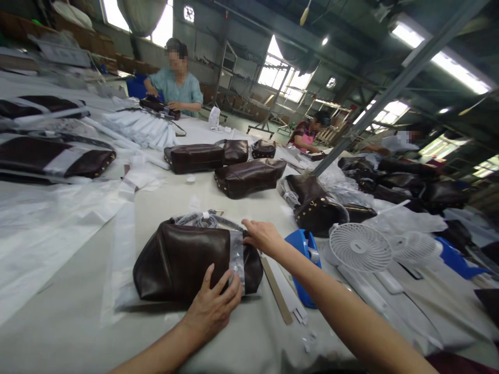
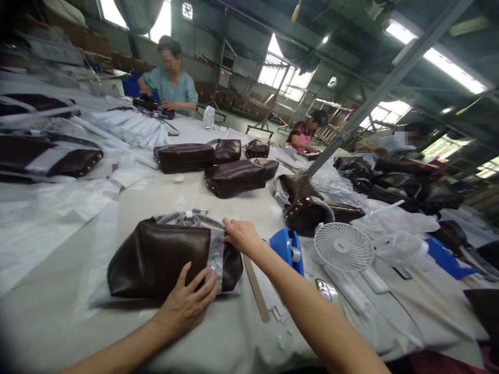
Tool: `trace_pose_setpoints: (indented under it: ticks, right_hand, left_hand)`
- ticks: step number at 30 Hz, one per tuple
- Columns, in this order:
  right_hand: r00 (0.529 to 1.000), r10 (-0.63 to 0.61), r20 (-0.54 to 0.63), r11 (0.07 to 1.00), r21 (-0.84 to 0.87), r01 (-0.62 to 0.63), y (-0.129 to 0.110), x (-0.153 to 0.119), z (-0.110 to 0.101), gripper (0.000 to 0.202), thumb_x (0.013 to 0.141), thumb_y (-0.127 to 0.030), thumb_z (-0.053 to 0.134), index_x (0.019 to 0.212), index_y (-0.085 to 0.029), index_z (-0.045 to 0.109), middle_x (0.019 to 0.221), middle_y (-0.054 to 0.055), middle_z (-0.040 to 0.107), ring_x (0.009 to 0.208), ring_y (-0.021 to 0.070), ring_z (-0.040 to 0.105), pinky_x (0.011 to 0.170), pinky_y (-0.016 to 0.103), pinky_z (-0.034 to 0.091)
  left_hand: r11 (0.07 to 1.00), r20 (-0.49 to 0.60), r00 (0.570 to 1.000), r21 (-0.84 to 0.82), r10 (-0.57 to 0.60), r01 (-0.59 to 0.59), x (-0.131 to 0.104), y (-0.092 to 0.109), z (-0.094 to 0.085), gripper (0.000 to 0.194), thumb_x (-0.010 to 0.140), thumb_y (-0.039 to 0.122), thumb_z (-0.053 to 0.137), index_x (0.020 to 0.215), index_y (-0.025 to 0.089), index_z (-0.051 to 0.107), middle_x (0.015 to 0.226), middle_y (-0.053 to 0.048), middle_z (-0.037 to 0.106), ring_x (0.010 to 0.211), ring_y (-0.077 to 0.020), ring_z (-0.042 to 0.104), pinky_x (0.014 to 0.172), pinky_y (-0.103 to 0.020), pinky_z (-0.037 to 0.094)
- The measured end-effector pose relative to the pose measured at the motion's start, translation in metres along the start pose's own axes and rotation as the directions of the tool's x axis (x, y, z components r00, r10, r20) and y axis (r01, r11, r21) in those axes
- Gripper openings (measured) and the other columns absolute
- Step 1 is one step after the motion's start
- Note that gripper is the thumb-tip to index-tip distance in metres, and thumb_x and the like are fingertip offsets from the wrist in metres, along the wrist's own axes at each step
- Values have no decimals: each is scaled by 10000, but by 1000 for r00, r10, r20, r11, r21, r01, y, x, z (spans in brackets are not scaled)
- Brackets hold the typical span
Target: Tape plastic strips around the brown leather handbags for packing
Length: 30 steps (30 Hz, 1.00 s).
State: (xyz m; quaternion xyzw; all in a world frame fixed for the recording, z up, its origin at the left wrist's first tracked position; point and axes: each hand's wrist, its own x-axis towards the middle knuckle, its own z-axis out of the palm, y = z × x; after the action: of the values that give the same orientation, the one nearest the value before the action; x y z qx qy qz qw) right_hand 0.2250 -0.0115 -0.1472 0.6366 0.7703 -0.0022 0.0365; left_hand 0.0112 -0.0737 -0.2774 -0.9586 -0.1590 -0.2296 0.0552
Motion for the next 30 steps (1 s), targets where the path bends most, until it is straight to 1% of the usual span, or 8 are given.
trace_pose_setpoints:
  ticks: [5, 9, 11, 15, 19, 23, 28, 30]
  right_hand:
    - [968, 177, -179, 969, 202, -140, -18, -22, -2, 207, 963, -240, 427, 1076, -191, 594, 964, 71, 708, 867, 175, 673, 765, 255, 482]
    - [898, 379, -222, 719, 682, -136, -56, -37, 38, 221, 933, -277, 424, 1035, -213, 609, 895, 23, 707, 801, 162, 674, 740, 260, 521]
    - [870, 433, -235, 646, 754, -118, -70, -39, 59, 210, 907, -267, 426, 990, -209, 610, 941, 47, 685, 870, 191, 657, 797, 309, 523]
    - [818, 449, -360, 719, 689, -92, -86, -36, 85, 206, 924, -252, 382, 994, -204, 569, 1009, 95, 604, 974, 235, 586, 897, 400, 480]
    - [807, 316, -499, 873, 486, -41, -88, -33, 96, 208, 952, -262, 378, 1068, -190, 536, 1030, 116, 571, 1000, 259, 533, 921, 449, 465]
    - [794, 230, -563, 946, 321, -46, -88, -32, 101, 261, 970, -288, 359, 1133, -162, 519, 1067, 138, 554, 1036, 284, 492, 930, 485, 456]
    - [793, 217, -569, 957, 286, -56, -87, -30, 102, 300, 978, -319, 343, 1129, -132, 524, 1055, 144, 546, 1008, 274, 490, 907, 472, 467]
    - [796, 225, -562, 954, 291, -64, -88, -29, 102, 306, 977, -327, 348, 1119, -128, 532, 1053, 147, 548, 1007, 273, 492, 913, 467, 462]
  left_hand:
    - [1000, -33, 999, -17, 3, -4, 1, 0, 2, 449, 938, 334, 439, 1368, 206, 471, 1411, -92, 485, 1347, -315, 315, 1093, -684, -138]
    - [1000, -43, 999, -22, -15, 14, 3, -1, 1, 432, 953, 329, 417, 1361, 204, 479, 1380, -87, 516, 1336, -305, 334, 1096, -671, -144]
    - [999, -43, 999, -45, -18, 16, 3, -2, -2, 426, 946, 348, 434, 1343, 207, 497, 1372, -95, 519, 1342, -307, 336, 1104, -661, -133]
    - [980, -77, 997, -197, -3, -12, 0, -7, -14, 293, 923, 356, 492, 1144, 205, 611, 1237, -77, 604, 1327, -299, 380, 1146, -618, -65]
    - [943, -122, 989, -332, -80, 36, -6, -21, -42, 184, 936, 241, 475, 1019, 190, 631, 1013, -38, 679, 1172, -175, 537, 1198, -443, 112]
    - [939, -210, 930, -234, -302, 252, -16, -58, -76, 260, 937, 248, 497, 1164, 190, 610, 1231, -82, 629, 1273, -241, 472, 1179, -546, 109]
    - [756, -4, 775, -221, -632, 616, -55, -114, -99, 570, 901, 465, 565, 1402, 225, 437, 1517, -165, 324, 1387, -363, 303, 1110, -607, 254]
    - [716, 138, 769, -293, -624, 633, -77, -124, -99, 880, 766, 557, 703, 1487, 286, 279, 1585, -161, 122, 1412, -400, 235, 1090, -592, 308]
